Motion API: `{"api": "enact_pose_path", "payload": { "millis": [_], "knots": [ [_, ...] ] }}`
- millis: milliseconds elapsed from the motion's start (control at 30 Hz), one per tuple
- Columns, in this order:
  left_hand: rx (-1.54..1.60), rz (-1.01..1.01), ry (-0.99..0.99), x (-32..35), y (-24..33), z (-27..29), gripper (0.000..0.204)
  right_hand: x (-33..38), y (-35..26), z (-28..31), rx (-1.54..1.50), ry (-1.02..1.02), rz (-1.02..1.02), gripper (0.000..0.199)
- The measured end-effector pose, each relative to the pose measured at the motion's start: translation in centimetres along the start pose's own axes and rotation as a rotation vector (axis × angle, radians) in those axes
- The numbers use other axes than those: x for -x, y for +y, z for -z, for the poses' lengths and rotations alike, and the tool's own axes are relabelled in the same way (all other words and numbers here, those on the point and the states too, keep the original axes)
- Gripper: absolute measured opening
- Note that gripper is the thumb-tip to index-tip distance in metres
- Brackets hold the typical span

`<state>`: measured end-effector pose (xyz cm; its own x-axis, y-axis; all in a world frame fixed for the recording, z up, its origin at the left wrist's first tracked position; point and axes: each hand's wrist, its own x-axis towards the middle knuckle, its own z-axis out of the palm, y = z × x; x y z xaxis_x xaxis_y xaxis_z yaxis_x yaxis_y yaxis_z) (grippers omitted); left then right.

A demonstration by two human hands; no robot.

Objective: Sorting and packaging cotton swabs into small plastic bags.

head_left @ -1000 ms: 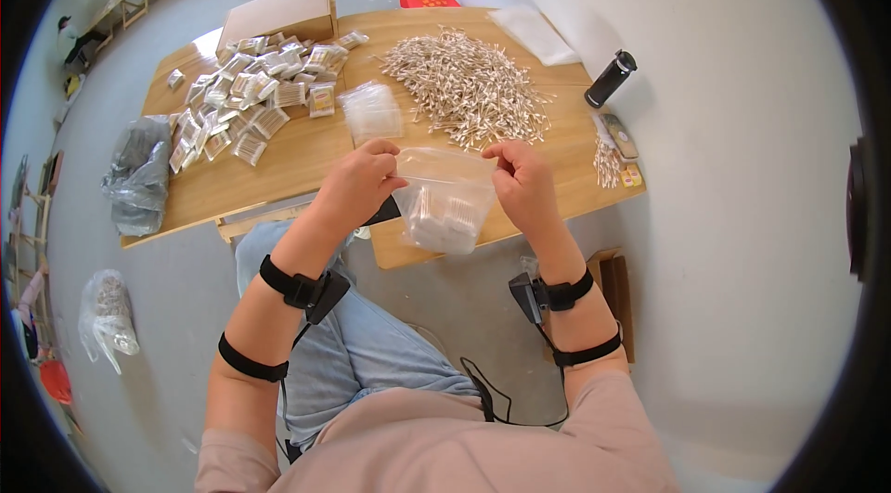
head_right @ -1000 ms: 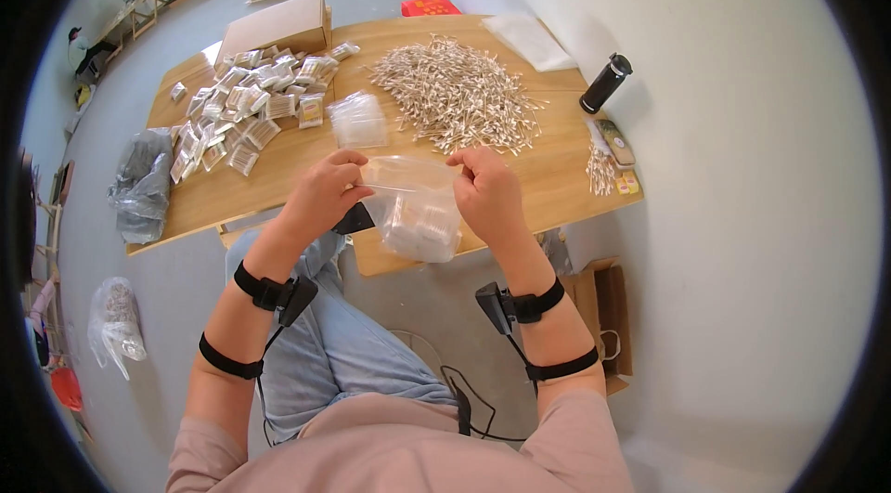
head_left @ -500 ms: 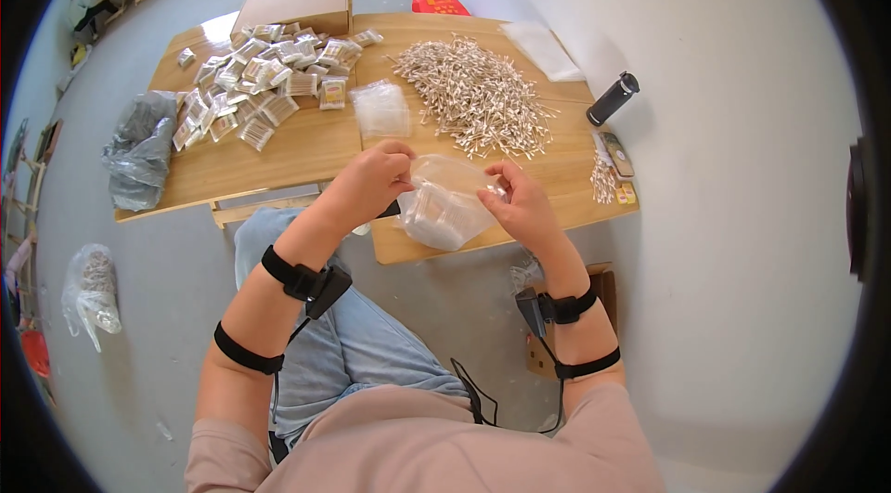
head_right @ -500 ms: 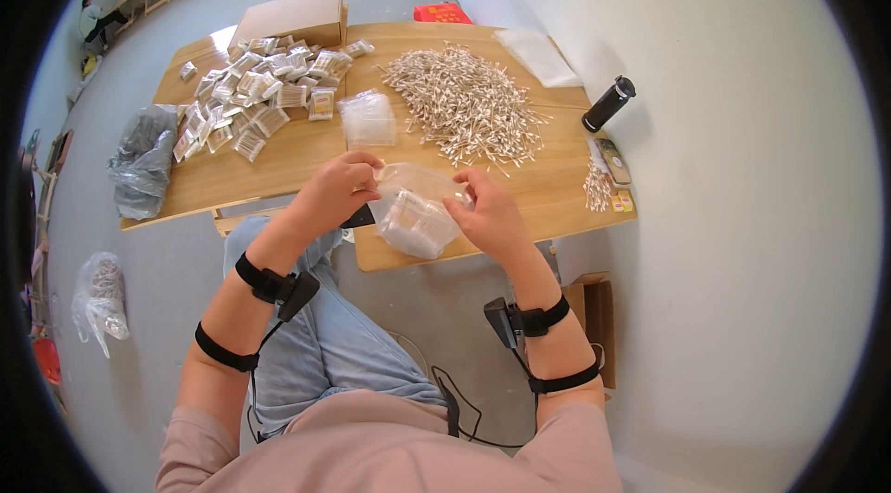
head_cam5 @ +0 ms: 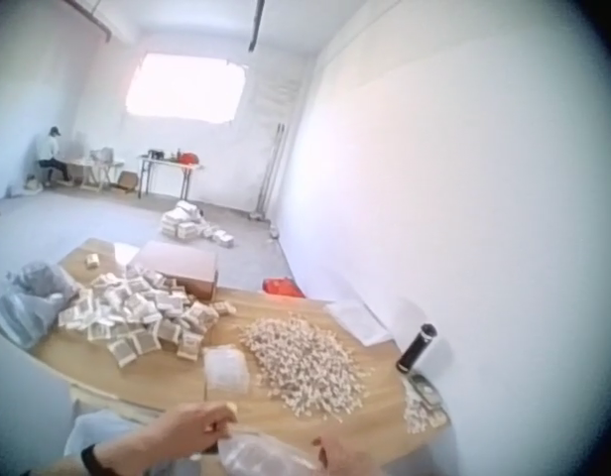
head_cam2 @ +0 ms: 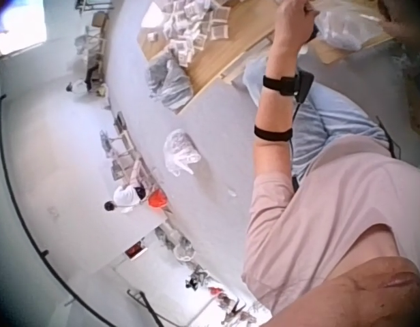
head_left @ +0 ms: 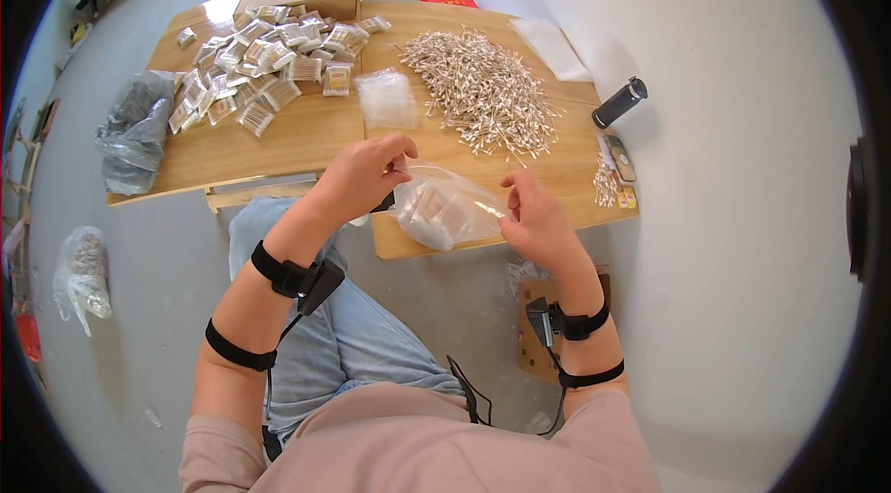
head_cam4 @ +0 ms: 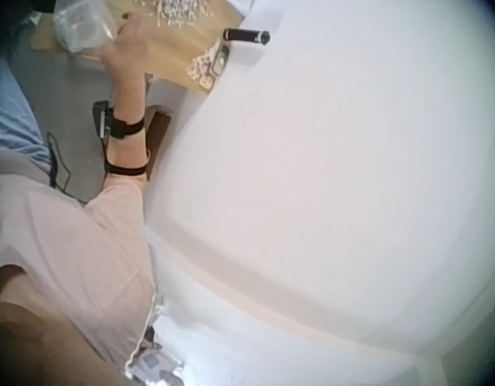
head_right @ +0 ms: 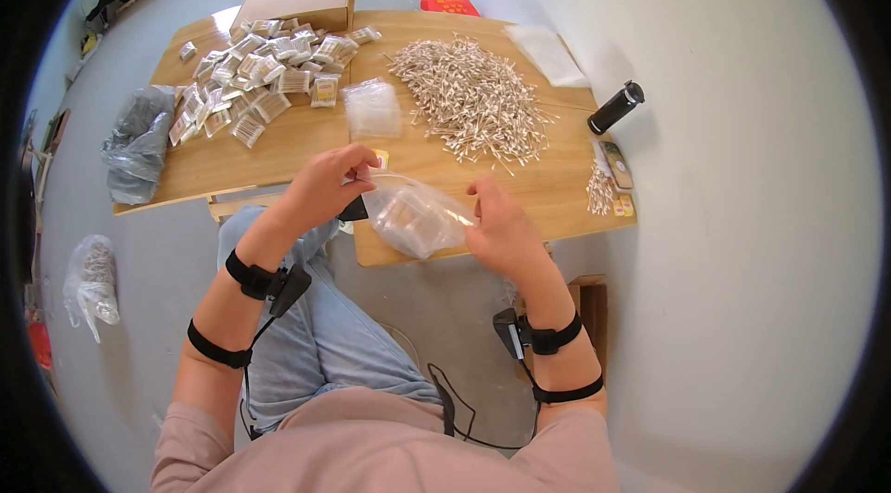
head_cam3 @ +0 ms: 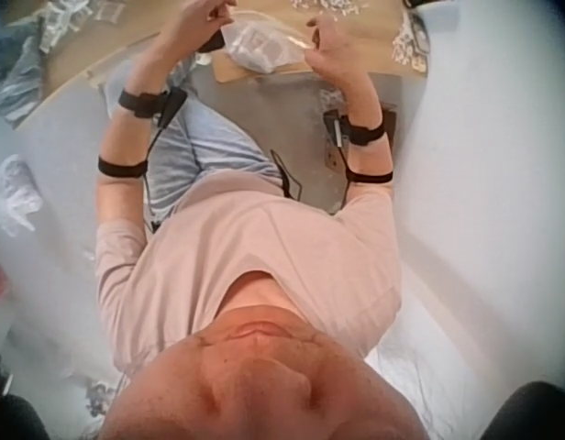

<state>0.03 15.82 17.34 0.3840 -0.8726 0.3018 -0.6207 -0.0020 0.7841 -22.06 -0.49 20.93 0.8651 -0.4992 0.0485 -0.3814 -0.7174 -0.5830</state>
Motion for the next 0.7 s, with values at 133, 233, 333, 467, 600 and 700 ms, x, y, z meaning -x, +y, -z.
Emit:
{"api": "enact_pose_path", "payload": {
  "millis": [133,233,333,467,600,700],
  "knots": [
    [-0.023,0.019,-0.044,0.0,1.0,0.3,0.025,0.1,0.4,-0.9,0.16,0.015,0.156,0.04],
    [0.005,0.016,-0.035,0.2,0.4,0.5,0.026,0.1,-0.5,-0.3,0.208,0.103,0.184,0.037],
    [0.039,0.015,-0.008,0.4,-0.3,0.6,0.022,0.0,-0.8,0.4,0.147,0.165,0.162,0.03],
    [-0.016,-0.047,-0.004,0.7,-1.0,0.6,0.016,0.0,-0.1,0.2,0.026,0.172,0.18,0.019],
    [0.072,-0.052,0.056,0.7,-1.1,-0.1,0.01,0.3,-0.9,0.4,0.227,0.196,0.167,0.029],
    [0.115,-0.048,0.073,0.7,-1.3,-0.4,0.009,0.0,-4.7,-1.3,0.339,0.341,0.501,0.046]
  ]
}}
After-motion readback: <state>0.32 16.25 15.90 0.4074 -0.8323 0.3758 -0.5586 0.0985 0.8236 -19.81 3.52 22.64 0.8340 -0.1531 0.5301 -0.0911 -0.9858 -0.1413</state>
